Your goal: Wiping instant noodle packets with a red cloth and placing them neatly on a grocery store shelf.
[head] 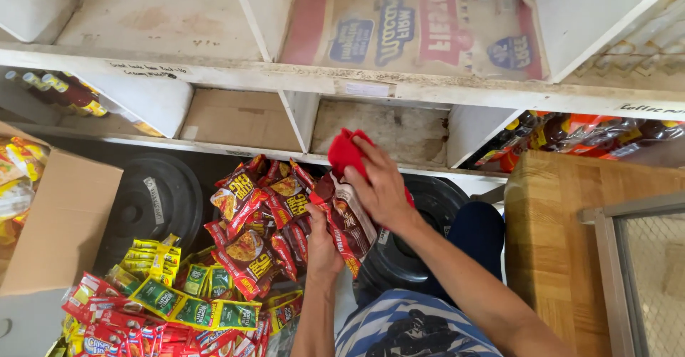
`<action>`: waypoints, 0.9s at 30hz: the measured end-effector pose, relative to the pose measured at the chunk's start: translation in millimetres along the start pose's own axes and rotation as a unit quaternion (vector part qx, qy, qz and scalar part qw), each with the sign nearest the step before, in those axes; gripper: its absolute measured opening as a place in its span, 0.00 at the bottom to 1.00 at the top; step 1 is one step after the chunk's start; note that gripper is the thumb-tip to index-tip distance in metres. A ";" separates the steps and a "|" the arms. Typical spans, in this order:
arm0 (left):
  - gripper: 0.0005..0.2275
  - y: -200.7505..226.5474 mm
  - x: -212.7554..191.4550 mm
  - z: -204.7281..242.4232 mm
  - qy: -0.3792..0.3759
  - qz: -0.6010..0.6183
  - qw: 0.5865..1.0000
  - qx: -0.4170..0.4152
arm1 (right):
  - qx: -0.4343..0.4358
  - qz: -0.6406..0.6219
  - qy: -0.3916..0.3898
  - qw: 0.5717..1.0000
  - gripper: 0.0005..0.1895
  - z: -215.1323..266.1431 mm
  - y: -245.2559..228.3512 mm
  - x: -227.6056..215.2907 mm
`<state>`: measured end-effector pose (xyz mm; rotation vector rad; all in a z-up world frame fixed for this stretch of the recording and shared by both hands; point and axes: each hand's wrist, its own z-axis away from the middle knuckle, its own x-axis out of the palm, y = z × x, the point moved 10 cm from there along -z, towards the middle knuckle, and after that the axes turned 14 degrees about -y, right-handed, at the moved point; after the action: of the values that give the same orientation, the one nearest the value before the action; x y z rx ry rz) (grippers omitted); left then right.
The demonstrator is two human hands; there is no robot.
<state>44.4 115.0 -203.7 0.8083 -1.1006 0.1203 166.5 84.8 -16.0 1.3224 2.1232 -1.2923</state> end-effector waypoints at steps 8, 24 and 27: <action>0.34 -7.9 -17.6 -26.4 -0.029 -0.007 0.999 -0.011 | 0.033 -0.012 -0.010 0.999 0.20 11.2 -13.4 6.1; 0.34 -12.7 -41.9 -25.4 -0.039 0.033 0.997 -0.053 | 0.115 -0.166 0.082 0.976 0.11 17.1 24.9 -33.2; 0.35 -24.1 -46.7 -36.4 -0.051 0.028 0.995 -0.081 | 0.050 0.000 -0.038 0.998 0.13 6.5 -1.0 -13.9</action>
<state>60.4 134.6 -262.4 0.6444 -1.2136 0.0376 171.7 71.8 -9.7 1.2903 2.0314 -1.4414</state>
